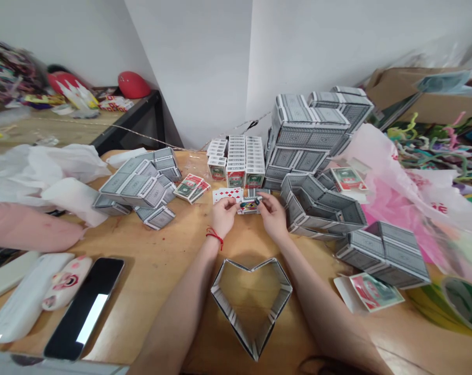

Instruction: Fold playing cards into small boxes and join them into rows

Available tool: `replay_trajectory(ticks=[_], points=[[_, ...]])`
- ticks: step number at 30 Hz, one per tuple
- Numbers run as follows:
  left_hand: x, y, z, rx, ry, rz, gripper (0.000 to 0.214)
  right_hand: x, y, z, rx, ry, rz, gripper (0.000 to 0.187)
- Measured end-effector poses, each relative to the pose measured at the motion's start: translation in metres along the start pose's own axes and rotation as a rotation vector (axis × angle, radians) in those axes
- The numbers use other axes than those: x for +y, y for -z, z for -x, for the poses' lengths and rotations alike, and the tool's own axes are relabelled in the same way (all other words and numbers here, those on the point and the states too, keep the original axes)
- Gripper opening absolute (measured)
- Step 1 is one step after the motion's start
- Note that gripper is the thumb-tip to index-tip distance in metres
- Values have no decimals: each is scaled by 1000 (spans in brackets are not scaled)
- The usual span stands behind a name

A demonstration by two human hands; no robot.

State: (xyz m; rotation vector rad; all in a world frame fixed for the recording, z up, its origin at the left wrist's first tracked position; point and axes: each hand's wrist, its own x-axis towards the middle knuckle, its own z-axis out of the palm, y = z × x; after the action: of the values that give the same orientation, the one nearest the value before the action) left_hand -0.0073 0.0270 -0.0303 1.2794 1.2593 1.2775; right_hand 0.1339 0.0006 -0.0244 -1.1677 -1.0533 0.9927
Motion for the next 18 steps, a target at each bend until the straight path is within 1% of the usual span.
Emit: replay_trajectory(ticks=[2, 5, 8, 14, 18], points=[[1, -1, 1, -5, -25, -18, 10, 0, 0, 1, -20, 27, 48, 31], [1, -2, 2, 22, -54, -32, 9, 2, 0, 1, -42, 25, 82, 29], [0, -1, 2, 31, -60, -38, 9, 5, 0, 0, -55, 18, 69, 27], [0, 0, 1, 2, -7, -20, 8, 7, 1, -2, -56, 19, 23, 23], [3, 0, 2, -23, 17, 11, 7, 4, 3, -2, -24, 11, 84, 22]])
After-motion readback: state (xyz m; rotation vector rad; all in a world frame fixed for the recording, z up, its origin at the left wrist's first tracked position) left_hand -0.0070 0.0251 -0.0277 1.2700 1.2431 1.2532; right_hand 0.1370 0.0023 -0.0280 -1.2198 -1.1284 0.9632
